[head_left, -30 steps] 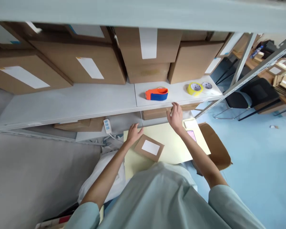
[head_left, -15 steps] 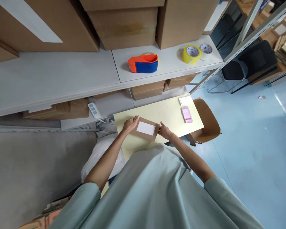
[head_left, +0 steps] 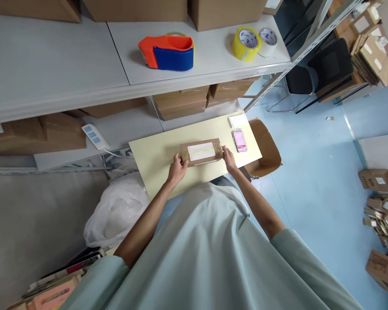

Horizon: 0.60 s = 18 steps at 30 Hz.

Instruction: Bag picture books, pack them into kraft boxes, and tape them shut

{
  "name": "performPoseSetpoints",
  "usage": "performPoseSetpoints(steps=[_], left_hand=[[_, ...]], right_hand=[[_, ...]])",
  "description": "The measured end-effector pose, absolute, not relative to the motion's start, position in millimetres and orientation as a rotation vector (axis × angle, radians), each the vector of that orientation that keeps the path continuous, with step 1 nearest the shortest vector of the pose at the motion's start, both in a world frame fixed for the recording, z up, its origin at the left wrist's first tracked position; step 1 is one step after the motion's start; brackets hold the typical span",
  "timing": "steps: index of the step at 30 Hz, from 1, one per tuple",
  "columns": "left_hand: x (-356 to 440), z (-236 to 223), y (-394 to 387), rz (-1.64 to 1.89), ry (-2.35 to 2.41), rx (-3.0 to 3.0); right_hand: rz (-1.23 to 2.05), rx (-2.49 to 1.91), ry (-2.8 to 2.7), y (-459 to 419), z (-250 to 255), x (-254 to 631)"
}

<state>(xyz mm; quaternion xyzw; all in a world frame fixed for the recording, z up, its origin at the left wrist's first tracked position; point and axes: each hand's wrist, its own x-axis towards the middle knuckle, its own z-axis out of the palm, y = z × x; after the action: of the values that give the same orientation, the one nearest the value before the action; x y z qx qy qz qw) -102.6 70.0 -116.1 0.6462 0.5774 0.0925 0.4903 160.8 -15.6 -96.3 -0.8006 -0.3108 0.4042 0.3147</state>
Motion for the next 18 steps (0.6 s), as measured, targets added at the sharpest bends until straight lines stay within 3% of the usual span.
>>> performPoseSetpoints(steps=[7, 13, 18], left_hand=[[-78.9, -133.5, 62.6, -0.137, 1.471, 1.614], [-70.9, -150.5, 80.4, -0.125, 1.494, 1.438], [-81.2, -165.4, 79.6, -0.038, 1.407, 1.464]], right_hand=[[0.987, -2.362, -0.911, -25.8, -125.9, 166.3], [1.119, -2.415, -0.996, -13.0, -132.5, 176.4], [1.244, -2.215, -1.165, -20.8, -132.5, 189.4]])
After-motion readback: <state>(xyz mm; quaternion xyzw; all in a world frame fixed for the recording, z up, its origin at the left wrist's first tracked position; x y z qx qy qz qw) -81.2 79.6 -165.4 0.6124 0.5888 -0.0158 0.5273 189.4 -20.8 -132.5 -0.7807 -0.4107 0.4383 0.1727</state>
